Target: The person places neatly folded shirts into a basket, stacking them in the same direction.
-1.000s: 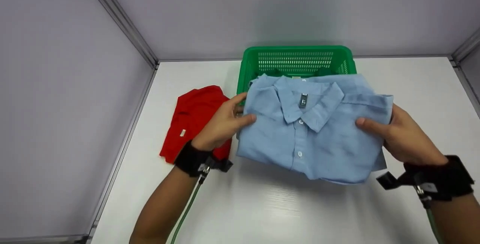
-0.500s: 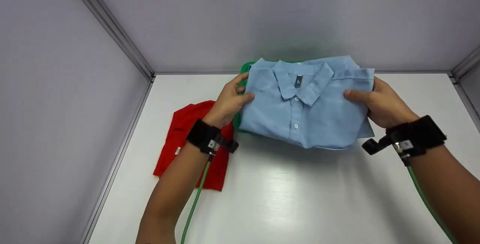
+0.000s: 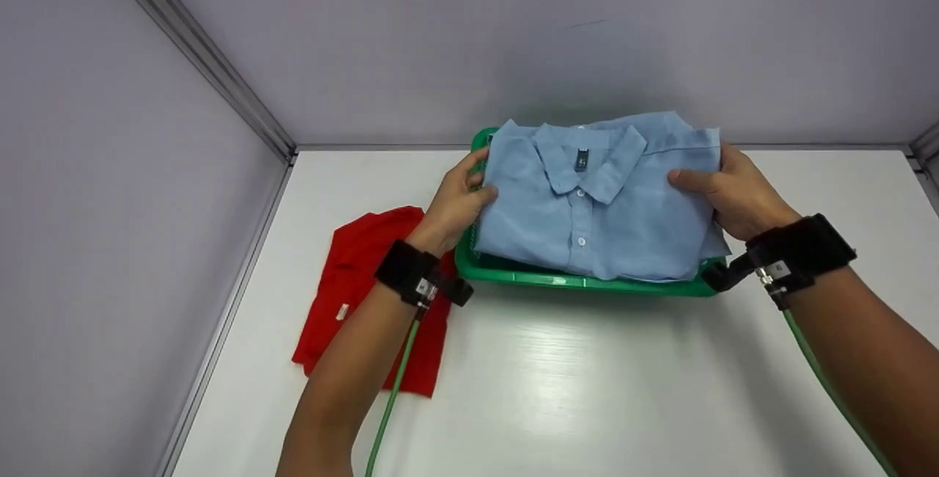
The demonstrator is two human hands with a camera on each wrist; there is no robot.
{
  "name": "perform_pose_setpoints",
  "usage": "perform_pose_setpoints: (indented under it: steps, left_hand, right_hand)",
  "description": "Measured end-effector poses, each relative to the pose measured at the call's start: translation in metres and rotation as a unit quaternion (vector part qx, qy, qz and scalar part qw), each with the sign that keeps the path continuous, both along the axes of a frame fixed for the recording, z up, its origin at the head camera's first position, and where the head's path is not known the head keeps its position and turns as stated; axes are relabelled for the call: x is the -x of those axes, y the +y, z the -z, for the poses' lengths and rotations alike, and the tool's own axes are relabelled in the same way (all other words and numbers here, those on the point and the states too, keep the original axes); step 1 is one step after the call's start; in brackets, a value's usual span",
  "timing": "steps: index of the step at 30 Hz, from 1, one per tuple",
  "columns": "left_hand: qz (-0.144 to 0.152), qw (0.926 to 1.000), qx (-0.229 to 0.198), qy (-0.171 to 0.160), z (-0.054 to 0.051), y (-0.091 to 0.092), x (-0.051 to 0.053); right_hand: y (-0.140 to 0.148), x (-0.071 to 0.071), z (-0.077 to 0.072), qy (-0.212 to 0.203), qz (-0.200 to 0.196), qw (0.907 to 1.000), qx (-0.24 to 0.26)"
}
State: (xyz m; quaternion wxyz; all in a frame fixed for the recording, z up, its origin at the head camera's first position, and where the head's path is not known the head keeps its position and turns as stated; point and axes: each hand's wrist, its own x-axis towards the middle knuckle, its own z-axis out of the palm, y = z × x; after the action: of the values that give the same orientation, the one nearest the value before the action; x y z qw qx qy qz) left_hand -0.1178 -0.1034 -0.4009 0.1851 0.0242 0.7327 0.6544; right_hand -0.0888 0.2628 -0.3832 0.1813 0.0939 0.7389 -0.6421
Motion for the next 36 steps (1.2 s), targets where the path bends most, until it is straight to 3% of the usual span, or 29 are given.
perform_pose_setpoints:
  steps: [4, 8, 11, 14, 16, 18, 20, 23, 26, 29, 32, 36]
  left_hand:
    - [0.010, 0.9996, 0.024, -0.014, 0.003, 0.000, -0.005]
    - [0.039, 0.9964, 0.069, -0.032, 0.003, -0.002, -0.010]
    - [0.054, 0.9909, 0.122, -0.015, 0.000, -0.002, -0.018]
    - [0.048, 0.9844, 0.165, 0.038, -0.009, -0.001, -0.027]
    - [0.045, 0.9825, 0.166, 0.071, -0.017, 0.001, -0.032]
    - [0.054, 0.9857, 0.140, 0.075, -0.021, 0.005, -0.036]
    - [0.073, 0.9912, 0.102, 0.042, -0.022, 0.009, -0.037]
    - [0.093, 0.9922, 0.074, -0.038, -0.017, 0.016, -0.036]
    - [0.085, 0.9885, 0.065, -0.107, -0.009, 0.021, -0.032]
    - [0.068, 0.9843, 0.056, -0.153, -0.004, 0.023, -0.029]
    - [0.067, 0.9807, 0.057, -0.175, 0.000, 0.025, -0.027]
    - [0.086, 0.9795, 0.075, -0.166, 0.004, 0.029, -0.024]
  right_hand:
    - [0.001, -0.001, 0.004, -0.026, -0.037, 0.9986, -0.026]
    - [0.000, -0.003, 0.005, -0.033, -0.083, 0.9912, -0.097]
    - [-0.003, -0.009, 0.002, 0.010, -0.096, 0.9787, -0.181]
    - [-0.009, -0.020, -0.002, 0.091, -0.086, 0.9562, -0.264]
    - [-0.012, -0.027, -0.005, 0.140, -0.084, 0.9413, -0.295]
    - [-0.016, -0.033, -0.006, 0.167, -0.100, 0.9347, -0.297]
    - [-0.018, -0.037, -0.005, 0.156, -0.134, 0.9408, -0.269]
    - [-0.017, -0.037, 0.002, 0.094, -0.181, 0.9497, -0.238]
    - [-0.015, -0.036, 0.011, 0.030, -0.199, 0.9532, -0.226]
    - [-0.012, -0.035, 0.018, -0.014, -0.200, 0.9542, -0.222]
    - [-0.012, -0.034, 0.022, -0.037, -0.201, 0.9518, -0.229]
    - [-0.013, -0.032, 0.025, -0.038, -0.205, 0.9497, -0.234]
